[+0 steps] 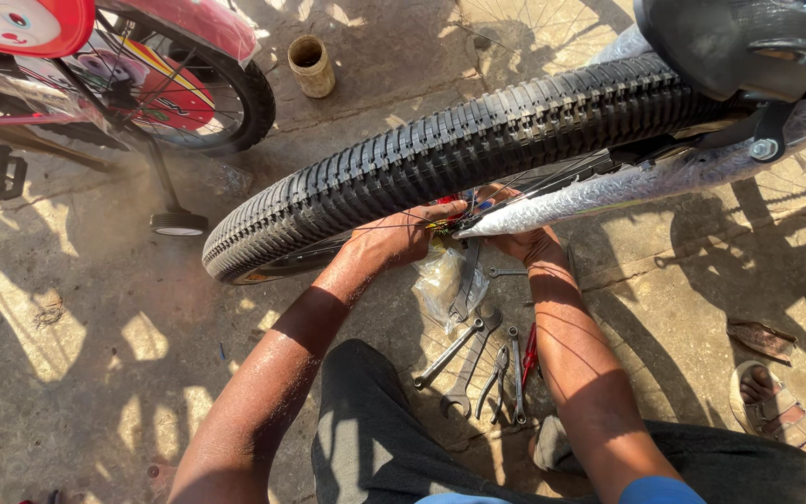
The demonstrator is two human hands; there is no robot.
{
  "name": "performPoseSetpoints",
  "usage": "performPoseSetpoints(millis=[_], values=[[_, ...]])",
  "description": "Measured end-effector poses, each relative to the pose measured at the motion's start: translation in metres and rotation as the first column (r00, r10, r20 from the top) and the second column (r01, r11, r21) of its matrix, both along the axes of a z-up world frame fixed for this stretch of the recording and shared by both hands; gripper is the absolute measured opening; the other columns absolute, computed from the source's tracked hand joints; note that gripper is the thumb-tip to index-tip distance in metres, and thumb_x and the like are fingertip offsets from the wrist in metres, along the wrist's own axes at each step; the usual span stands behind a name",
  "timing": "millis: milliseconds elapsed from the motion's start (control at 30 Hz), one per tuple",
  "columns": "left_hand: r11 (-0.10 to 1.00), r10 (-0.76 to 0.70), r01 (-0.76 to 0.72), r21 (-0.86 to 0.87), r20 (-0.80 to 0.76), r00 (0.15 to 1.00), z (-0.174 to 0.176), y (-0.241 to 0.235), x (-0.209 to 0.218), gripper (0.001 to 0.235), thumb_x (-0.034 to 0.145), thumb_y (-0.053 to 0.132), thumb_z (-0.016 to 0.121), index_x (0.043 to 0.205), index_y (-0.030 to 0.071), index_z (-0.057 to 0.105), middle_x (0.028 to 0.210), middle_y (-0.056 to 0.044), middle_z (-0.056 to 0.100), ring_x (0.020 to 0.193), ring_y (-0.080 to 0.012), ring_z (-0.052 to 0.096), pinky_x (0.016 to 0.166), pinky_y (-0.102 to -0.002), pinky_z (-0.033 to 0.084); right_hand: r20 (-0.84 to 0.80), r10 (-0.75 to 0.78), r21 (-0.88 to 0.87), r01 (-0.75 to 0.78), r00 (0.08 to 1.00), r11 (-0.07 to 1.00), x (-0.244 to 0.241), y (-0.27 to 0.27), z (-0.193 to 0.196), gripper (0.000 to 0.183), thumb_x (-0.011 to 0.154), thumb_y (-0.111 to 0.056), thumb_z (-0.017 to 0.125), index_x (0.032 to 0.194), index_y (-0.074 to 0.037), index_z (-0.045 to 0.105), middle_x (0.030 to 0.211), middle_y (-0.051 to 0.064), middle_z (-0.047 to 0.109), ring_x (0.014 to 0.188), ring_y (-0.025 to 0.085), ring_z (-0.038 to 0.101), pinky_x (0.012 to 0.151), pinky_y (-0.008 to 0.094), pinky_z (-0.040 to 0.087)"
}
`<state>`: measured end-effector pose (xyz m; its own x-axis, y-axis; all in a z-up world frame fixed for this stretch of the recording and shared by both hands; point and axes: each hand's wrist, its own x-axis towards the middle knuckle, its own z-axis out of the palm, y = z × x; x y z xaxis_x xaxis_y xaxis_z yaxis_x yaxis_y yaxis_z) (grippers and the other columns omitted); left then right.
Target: The person removes protective packaging from a bicycle frame and attaches a colorful feather decoration to the front wheel spokes. They then use a screwdriver to install a bell onto the handlebars, tightening the screws to secure it in place.
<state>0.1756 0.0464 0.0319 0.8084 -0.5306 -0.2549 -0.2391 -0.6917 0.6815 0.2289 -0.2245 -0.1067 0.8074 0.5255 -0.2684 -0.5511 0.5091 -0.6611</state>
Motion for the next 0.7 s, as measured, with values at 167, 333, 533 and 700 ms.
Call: performPoseSetpoints(millis=[167,333,533,700], values=[[0.995,0.023,-0.018,0.097,-0.047,0.999,0.006,0.002,-0.004,0.077,0.096,0.005,0.056,0.159,0.045,0.035,0.099,-0.012,0.076,0.066,-0.0191,0.067,0.056,-0.040,0.053,0.069,-0.002,0.032,0.000,0.998,1.000,-0.015,0.004,0.003,0.039,0.091,-0.023,0.081,0.125,-0.014,0.064,0.109,0.009,0.073,0.095,0.023,0.075,0.074,0.039,0.063],[0.999,0.006,-0.013,0.052,0.142,0.990,0.003,0.000,0.000,0.079,0.087,0.001,0.058,0.152,0.044,0.040,0.132,-0.010,0.065,0.080,-0.0256,0.073,0.058,-0.039,0.060,0.089,-0.040,0.040,0.036,0.995,0.999,-0.026,-0.011,0.008,0.042,0.095,-0.027,0.083,0.128,-0.012,0.062,0.112,0.006,0.068,0.099,0.025,0.071,0.078,0.047,0.061],[0.977,-0.017,-0.019,0.214,0.165,0.986,0.012,0.000,-0.004,0.074,0.091,0.013,0.063,0.153,0.047,0.042,0.121,-0.009,0.068,0.099,-0.0301,0.071,0.074,-0.043,0.059,0.020,-0.066,0.258,0.058,0.998,0.964,-0.030,-0.014,0.011,0.039,0.094,-0.027,0.079,0.123,-0.010,0.060,0.121,0.007,0.070,0.116,0.024,0.070,0.109,0.049,0.059],[0.973,-0.010,-0.020,0.232,0.127,0.992,0.019,-0.001,-0.004,0.074,0.091,0.013,0.062,0.153,0.047,0.041,0.124,-0.010,0.067,0.099,-0.0310,0.071,0.077,-0.043,0.060,-0.058,-0.077,0.156,0.086,0.995,0.984,-0.024,-0.014,0.004,0.042,0.101,-0.021,0.082,0.132,-0.003,0.062,0.119,0.010,0.069,0.109,0.022,0.071,0.100,0.036,0.060]])
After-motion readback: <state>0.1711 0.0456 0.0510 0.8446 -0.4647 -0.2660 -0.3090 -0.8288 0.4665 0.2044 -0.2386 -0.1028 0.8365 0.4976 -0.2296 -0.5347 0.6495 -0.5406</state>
